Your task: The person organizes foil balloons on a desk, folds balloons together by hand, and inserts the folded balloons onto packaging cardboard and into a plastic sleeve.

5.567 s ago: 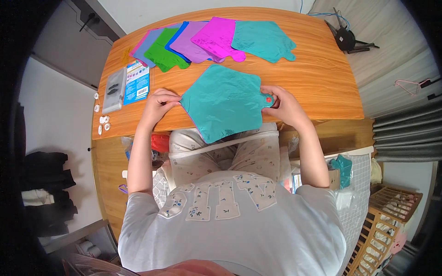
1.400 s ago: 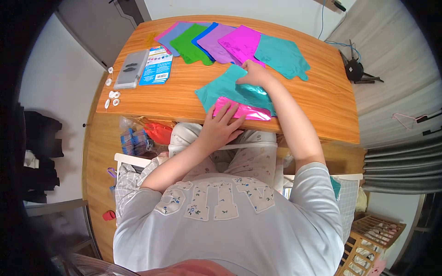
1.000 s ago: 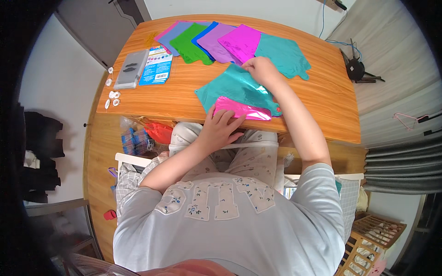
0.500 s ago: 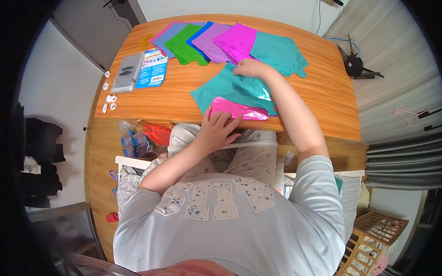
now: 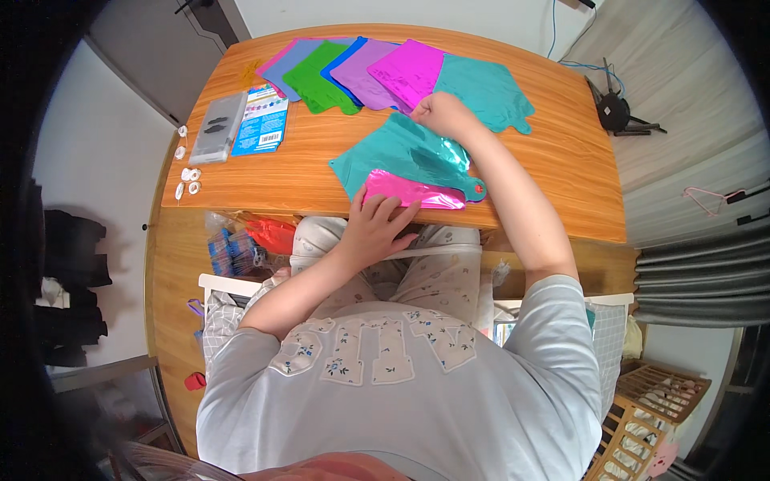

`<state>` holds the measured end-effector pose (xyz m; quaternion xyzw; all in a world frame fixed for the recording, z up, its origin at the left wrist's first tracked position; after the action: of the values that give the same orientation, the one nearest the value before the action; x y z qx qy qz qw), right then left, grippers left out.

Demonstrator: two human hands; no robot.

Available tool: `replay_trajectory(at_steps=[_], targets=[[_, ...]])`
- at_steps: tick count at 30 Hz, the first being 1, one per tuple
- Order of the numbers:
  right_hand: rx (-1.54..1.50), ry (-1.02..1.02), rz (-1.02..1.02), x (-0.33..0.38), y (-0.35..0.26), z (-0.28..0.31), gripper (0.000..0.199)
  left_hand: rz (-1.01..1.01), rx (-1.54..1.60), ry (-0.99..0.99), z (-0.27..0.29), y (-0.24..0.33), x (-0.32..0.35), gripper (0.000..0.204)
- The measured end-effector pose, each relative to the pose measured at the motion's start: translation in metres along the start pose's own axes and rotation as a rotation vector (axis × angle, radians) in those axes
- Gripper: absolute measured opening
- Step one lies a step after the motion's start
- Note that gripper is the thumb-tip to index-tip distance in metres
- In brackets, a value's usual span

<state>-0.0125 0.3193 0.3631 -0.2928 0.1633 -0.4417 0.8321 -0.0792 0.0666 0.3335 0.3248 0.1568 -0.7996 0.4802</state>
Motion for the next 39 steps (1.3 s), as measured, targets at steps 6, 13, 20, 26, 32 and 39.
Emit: replay_trajectory(at_steps=[6, 13, 20, 26, 32, 39], targets=[[-0.054, 0.041, 0.098, 0.005, -0.007, 0.004, 0.018, -0.010, -0.011, 0.018, -0.002, 0.002, -0.003, 0.070], [0.149, 0.101, 0.217, 0.013, -0.017, 0.003, 0.014, 0.023, 0.005, 0.027, -0.003, 0.006, -0.005, 0.067], [0.101, 0.324, 0.363, 0.051, -0.029, 0.023, 0.016, 0.011, 0.002, 0.025, -0.007, 0.005, -0.008, 0.065], [0.418, 0.398, 0.811, 0.151, -0.059, -0.002, 0.025, 0.028, 0.035, 0.024, -0.013, 0.003, -0.009, 0.065], [0.425, 0.381, 0.868, 0.170, -0.052, -0.032, 0.027, 0.036, 0.051, 0.011, -0.024, -0.001, -0.006, 0.066], [0.306, 0.299, 0.740, 0.154, -0.018, -0.035, 0.029, 0.068, 0.028, -0.088, -0.025, 0.007, -0.013, 0.060]])
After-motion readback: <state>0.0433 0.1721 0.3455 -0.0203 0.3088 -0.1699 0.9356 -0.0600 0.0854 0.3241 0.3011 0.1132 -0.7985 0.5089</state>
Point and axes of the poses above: each hand's wrist, its own x-axis away from the middle knuckle, its own z-axis out of the back of the hand, y = z × x, the point moved 8 cm from there along -x, towards the middle knuckle, and after that the axes turned 5 degrees about y, right-handed, at the moved point
